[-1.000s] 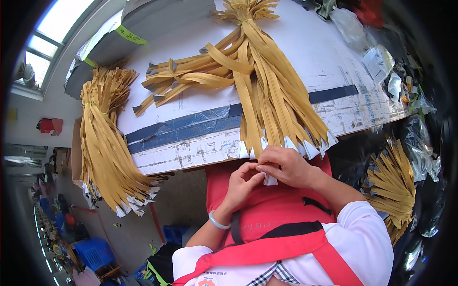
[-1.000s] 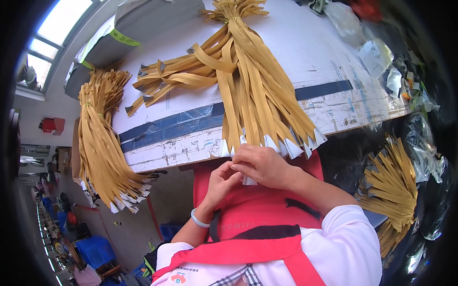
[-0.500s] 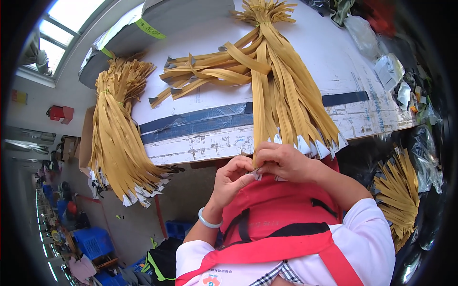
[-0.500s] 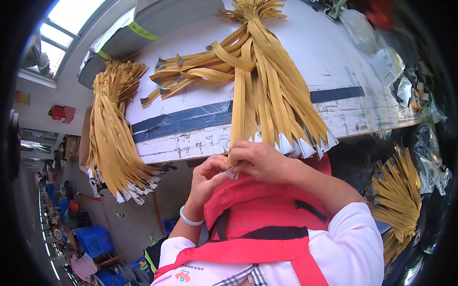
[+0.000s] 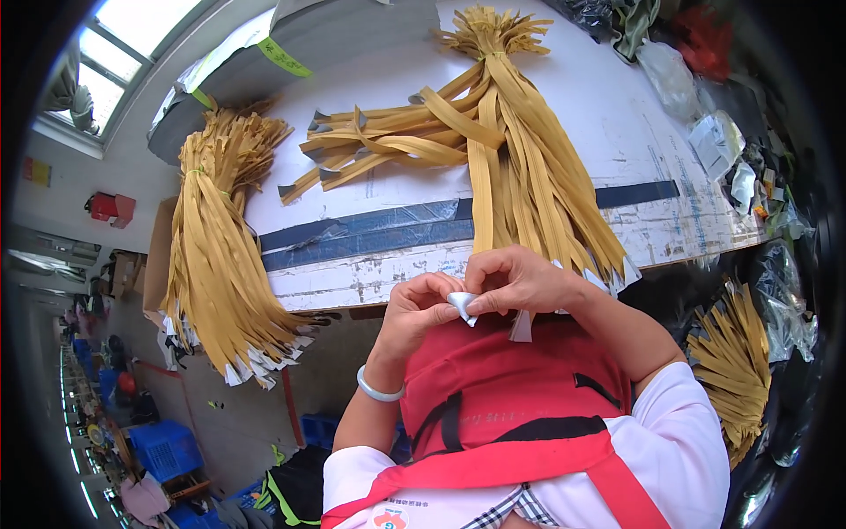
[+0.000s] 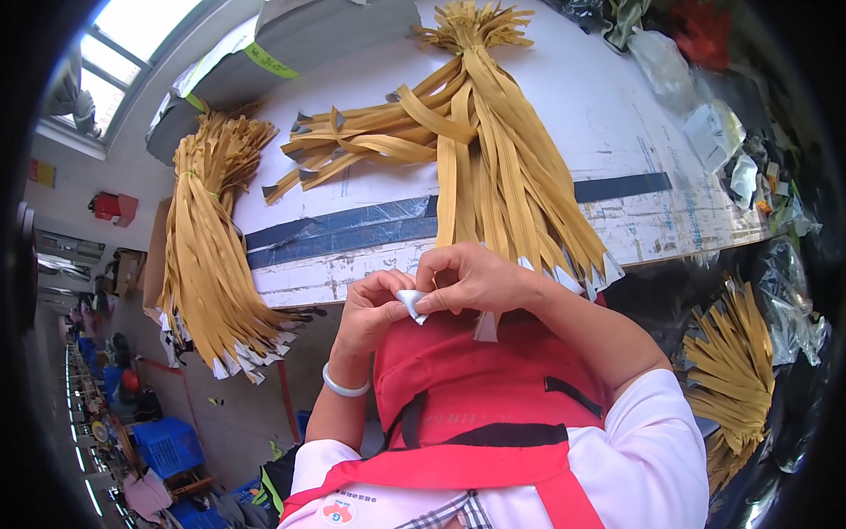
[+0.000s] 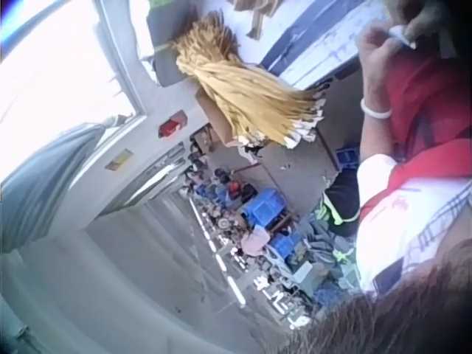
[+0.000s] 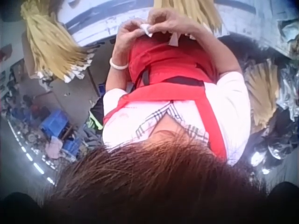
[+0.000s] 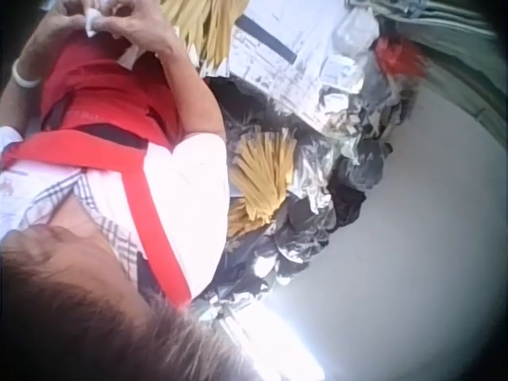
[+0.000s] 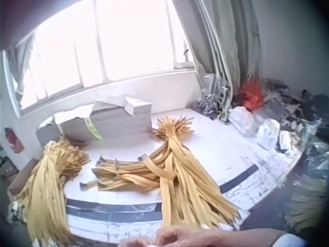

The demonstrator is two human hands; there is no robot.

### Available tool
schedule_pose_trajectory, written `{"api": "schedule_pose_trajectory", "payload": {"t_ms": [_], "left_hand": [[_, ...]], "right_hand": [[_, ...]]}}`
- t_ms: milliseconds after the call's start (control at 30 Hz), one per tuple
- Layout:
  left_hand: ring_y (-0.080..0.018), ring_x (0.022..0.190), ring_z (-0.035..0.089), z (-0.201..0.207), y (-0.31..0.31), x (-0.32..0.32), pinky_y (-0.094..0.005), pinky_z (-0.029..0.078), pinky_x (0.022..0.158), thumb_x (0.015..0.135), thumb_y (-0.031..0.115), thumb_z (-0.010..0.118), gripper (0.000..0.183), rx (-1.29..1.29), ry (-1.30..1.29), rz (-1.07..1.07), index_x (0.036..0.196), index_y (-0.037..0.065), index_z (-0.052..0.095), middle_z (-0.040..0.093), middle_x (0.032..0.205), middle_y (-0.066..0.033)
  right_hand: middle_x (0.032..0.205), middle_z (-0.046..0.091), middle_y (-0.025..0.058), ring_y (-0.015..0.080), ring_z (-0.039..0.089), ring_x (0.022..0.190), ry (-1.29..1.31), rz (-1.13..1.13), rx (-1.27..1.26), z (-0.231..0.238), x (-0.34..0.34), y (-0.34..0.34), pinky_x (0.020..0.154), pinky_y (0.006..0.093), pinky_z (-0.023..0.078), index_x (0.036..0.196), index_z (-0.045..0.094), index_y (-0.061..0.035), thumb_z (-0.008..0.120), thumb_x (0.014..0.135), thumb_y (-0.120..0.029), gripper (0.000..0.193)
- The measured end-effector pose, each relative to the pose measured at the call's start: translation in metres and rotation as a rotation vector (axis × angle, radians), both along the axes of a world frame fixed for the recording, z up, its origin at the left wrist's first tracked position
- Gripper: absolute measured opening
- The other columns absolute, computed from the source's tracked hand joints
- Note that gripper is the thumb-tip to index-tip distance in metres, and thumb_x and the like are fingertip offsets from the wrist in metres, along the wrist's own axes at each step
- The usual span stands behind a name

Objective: Assembling plastic clips and components onto yellow nylon straps at a factory workbench.

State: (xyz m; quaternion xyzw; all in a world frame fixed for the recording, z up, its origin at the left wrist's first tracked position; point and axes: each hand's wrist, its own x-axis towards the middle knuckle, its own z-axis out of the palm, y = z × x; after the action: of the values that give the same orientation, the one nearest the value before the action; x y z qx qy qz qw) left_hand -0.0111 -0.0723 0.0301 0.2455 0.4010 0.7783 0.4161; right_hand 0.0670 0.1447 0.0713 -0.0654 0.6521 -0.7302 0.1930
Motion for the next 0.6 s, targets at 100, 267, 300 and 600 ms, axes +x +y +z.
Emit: {"api": "schedule_pose_trajectory", "payload": {"t_ms": [100,267,300,600], "left_hand": [[-0.0179,0.093,0.062,0.001,0.001,0.003,-0.0324,0.051,0.089,0.084,-0.006,0.073,0.013,-0.054,0.102,0.154,0.092,0.000,0.063,0.066,0.095,-0.0079],[-0.0144,0.082,0.062,0.005,0.010,0.024,-0.0265,0.053,0.077,0.084,-0.010,0.070,0.017,-0.231,0.369,0.518,0.088,0.002,0.059,0.061,0.091,-0.0055],[-0.0138,0.078,0.061,0.000,0.014,0.027,-0.0249,0.053,0.070,0.085,-0.012,0.067,0.017,-0.353,0.637,0.657,0.088,0.002,0.057,0.059,0.089,-0.0045],[-0.0132,0.081,0.065,0.036,0.004,0.027,-0.0236,0.058,0.065,0.086,-0.011,0.068,0.032,-0.243,0.384,0.480,0.116,-0.004,0.060,0.054,0.116,-0.0096]], "right_hand": [[0.081,0.055,-0.0006,0.0072,0.054,0.066,0.176,-0.157,0.094,-0.004,0.001,-0.010,0.056,0.0239,0.042,0.086,0.062,-0.0033,0.074,0.088,-0.011,0.014],[0.076,0.049,0.0068,0.0200,0.056,0.058,0.516,-0.419,0.412,-0.016,0.005,-0.039,0.052,0.0321,0.043,0.083,0.058,-0.0028,0.069,0.084,-0.003,0.011],[0.078,0.050,0.0085,0.0246,0.057,0.058,0.639,-0.533,0.533,-0.018,0.004,-0.047,0.052,0.0358,0.045,0.084,0.058,-0.0032,0.068,0.084,-0.003,0.010],[0.091,0.060,0.0089,0.0253,0.065,0.073,0.624,-0.575,0.286,-0.021,0.002,-0.020,0.063,0.0329,0.052,0.096,0.065,-0.0032,0.065,0.090,-0.002,0.006]]}}
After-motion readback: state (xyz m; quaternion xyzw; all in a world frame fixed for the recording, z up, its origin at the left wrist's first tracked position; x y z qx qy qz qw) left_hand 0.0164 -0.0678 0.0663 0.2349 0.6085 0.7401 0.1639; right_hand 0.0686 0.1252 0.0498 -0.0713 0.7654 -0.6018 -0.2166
